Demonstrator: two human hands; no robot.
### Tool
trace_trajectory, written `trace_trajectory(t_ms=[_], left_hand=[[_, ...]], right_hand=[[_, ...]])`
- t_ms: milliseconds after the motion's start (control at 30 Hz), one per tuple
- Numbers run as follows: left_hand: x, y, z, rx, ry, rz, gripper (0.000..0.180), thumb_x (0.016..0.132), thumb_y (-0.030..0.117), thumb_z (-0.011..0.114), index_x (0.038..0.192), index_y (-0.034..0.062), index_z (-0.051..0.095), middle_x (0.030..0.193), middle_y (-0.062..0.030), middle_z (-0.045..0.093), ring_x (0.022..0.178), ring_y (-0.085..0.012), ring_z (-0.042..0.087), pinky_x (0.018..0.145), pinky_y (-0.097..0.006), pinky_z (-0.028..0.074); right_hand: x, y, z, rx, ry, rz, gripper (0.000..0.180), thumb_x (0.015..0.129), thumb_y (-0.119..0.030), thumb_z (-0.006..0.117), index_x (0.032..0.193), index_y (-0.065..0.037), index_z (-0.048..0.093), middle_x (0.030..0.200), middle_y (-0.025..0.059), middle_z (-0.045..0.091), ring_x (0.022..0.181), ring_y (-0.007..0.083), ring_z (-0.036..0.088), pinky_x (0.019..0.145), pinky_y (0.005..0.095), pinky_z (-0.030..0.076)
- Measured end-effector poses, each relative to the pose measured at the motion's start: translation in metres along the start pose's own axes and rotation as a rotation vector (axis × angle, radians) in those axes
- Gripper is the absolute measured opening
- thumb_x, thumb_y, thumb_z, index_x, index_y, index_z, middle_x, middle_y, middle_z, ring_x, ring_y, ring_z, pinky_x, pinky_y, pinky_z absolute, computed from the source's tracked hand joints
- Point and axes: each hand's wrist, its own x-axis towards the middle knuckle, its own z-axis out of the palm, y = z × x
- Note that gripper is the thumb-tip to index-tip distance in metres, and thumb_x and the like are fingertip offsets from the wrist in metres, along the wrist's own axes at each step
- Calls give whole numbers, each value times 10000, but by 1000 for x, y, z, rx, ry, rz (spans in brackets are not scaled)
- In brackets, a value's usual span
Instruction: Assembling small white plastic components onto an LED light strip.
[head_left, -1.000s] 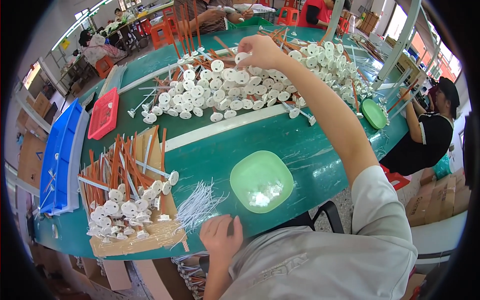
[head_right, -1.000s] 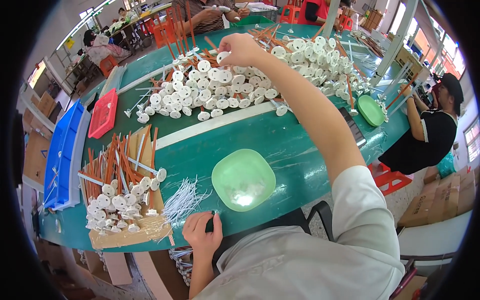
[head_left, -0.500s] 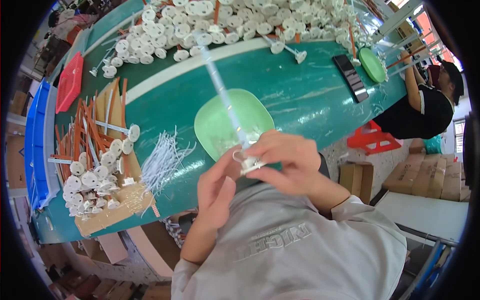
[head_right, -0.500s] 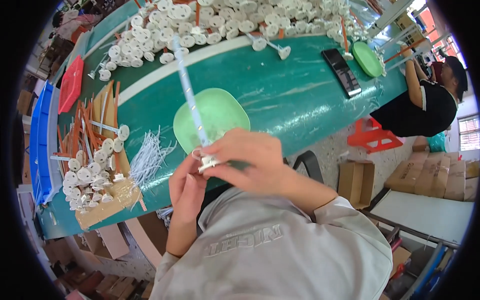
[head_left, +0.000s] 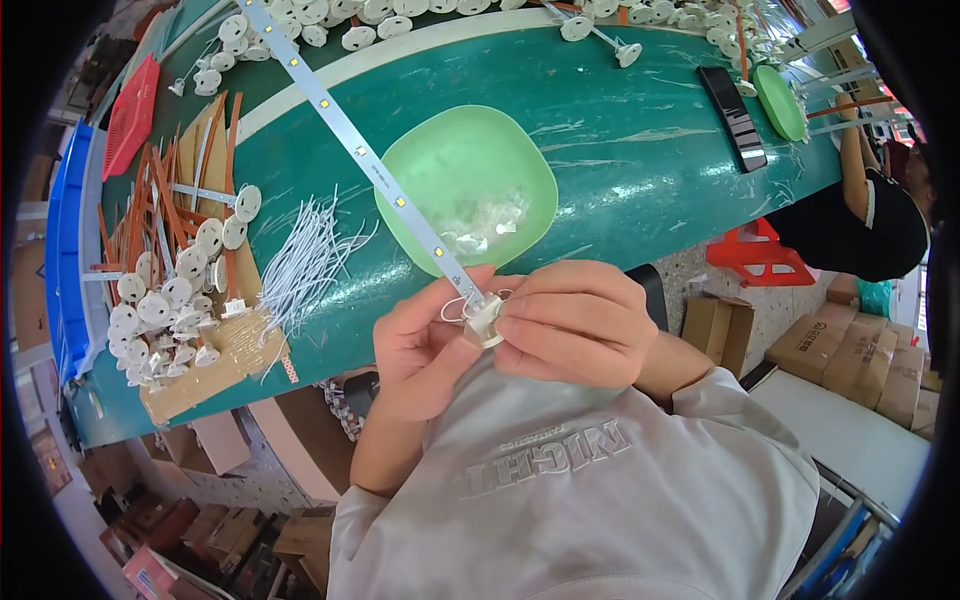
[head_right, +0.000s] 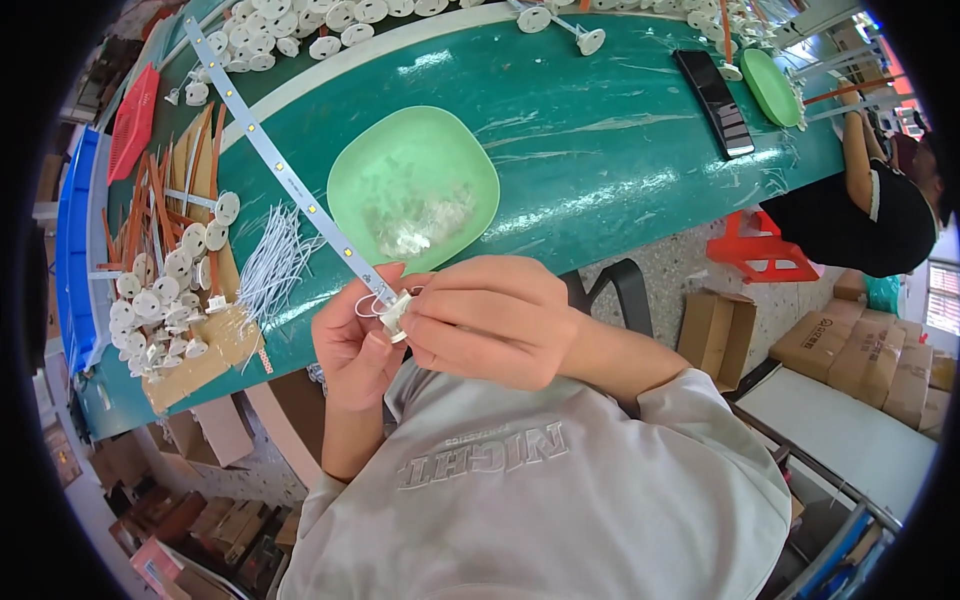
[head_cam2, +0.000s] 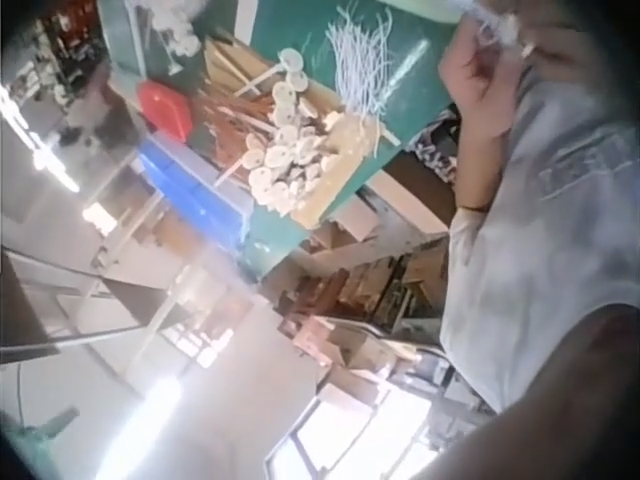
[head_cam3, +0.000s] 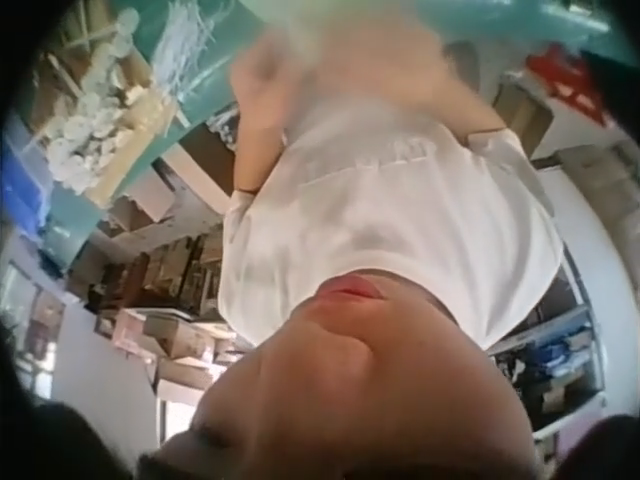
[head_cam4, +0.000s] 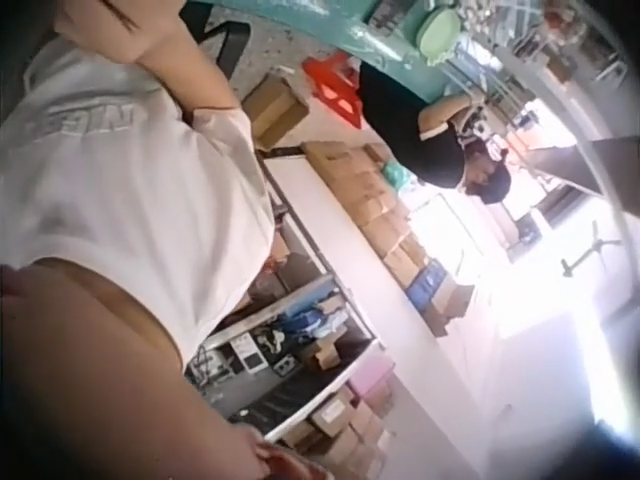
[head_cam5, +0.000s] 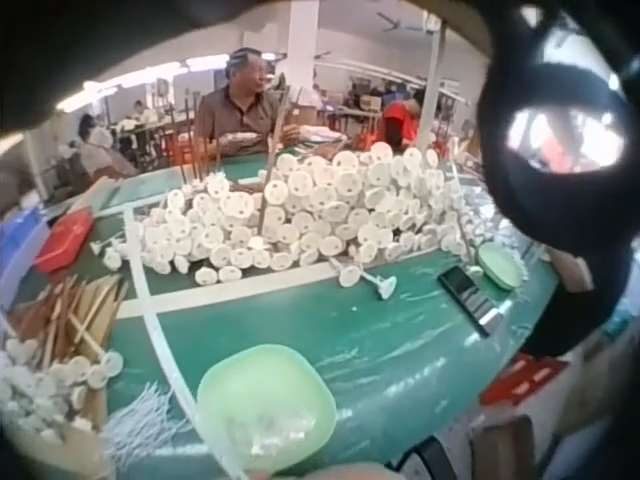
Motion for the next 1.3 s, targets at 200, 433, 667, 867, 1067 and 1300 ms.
trace_trajectory(t_ms=[200,433,667,867,1067,1300], left_hand=[[-4,-2,-13,-70,16,-38,448,958,90,557,1345,-107,443,1259,-274,580,1163,-287,594,1003,-398,471],[-2,-11,-2,-428,91,-114,552,969,228,590,1379,-79,384,1262,-252,574,1153,-310,599,972,-438,500],[2,-11,5,-282,152,-129,576,968,288,595,1345,-91,381,1112,-186,624,1003,-263,659,888,-382,553],[3,-4,5,-175,189,-121,597,919,296,676,1282,-99,415,1108,-161,627,1004,-251,655,874,-355,547],[4,-1,-8,-105,-54,-19,491,892,151,697,1251,-111,488,1165,-216,623,1112,-317,625,952,-418,505],[9,1,-11,-45,-214,93,486,865,66,690,1267,-120,491,1189,-242,610,1140,-351,609,962,-443,501]], right_hand=[[6,8,3,99,-52,41,255,663,-16,824,877,11,688,869,109,684,706,245,675,587,295,570],[5,6,6,147,33,188,304,613,17,822,887,15,693,849,109,685,682,241,666,559,296,545],[5,4,8,109,77,251,310,596,39,800,886,10,695,831,99,681,662,233,658,552,298,537],[7,2,8,94,114,212,303,593,58,782,880,6,700,850,102,682,668,237,655,554,293,540],[8,4,-9,285,-21,150,234,635,69,792,844,6,706,879,120,684,694,241,651,557,291,544],[3,2,-10,242,-22,18,182,662,36,780,825,14,703,876,128,681,770,243,658,566,291,546]])
